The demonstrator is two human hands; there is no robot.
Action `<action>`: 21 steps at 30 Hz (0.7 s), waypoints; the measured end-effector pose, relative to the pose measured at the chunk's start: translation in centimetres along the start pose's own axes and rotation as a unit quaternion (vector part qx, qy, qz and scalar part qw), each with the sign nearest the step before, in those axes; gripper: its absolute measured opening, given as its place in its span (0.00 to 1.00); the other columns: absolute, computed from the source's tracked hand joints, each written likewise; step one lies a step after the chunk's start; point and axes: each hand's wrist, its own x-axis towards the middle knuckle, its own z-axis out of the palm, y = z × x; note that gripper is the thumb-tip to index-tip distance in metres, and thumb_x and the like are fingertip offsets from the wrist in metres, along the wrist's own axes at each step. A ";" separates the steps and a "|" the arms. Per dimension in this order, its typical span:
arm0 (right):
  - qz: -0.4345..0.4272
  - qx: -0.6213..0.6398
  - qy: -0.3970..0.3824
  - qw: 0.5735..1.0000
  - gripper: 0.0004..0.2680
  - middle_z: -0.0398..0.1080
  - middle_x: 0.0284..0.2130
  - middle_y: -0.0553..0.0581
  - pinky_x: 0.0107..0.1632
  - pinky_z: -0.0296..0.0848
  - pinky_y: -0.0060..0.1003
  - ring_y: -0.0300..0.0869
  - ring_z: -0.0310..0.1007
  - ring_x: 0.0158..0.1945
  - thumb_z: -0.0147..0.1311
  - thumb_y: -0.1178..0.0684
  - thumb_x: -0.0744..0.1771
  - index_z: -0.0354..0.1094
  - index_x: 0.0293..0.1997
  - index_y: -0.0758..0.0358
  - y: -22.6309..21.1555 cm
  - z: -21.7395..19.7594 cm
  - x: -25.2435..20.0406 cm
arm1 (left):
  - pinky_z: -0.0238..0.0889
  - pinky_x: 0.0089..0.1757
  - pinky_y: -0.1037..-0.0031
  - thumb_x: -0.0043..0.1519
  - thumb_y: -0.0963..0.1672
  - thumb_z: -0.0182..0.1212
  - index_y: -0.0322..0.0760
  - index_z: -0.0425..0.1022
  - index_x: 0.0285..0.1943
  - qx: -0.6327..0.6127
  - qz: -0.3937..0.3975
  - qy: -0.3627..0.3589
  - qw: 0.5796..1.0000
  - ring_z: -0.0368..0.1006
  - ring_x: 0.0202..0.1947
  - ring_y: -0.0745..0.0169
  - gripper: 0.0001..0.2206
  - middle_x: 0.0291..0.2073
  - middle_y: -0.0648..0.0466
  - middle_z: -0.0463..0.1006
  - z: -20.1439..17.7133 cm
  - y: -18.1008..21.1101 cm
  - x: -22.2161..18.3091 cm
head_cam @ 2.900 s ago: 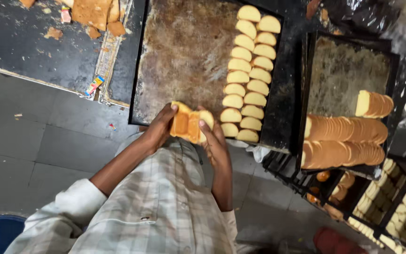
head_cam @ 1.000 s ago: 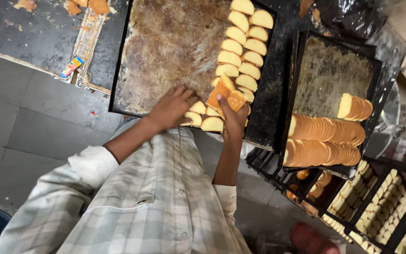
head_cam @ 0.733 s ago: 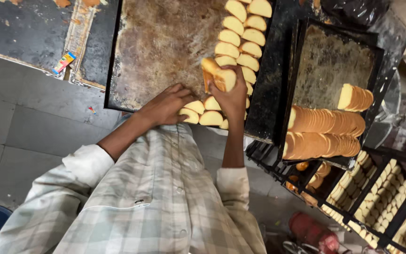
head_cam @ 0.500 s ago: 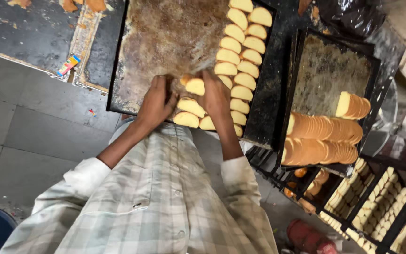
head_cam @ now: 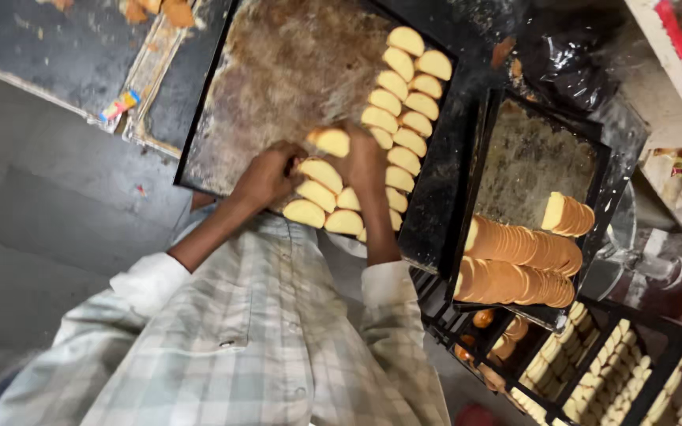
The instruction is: The person organizes baked rusk slices by hand, moving them from one metal tray to another and arranging them in neat rows.
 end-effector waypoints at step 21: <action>-0.016 0.053 -0.108 0.993 0.20 0.72 0.49 0.64 0.54 0.73 0.49 0.58 0.72 0.54 0.70 0.54 0.57 0.71 0.53 0.64 2.6 -0.7 2.1 | 0.70 0.41 0.54 0.60 0.47 0.63 0.33 0.74 0.50 0.027 -0.063 0.046 0.997 0.78 0.38 0.39 0.15 0.38 0.41 0.80 -0.4 1.8 -0.1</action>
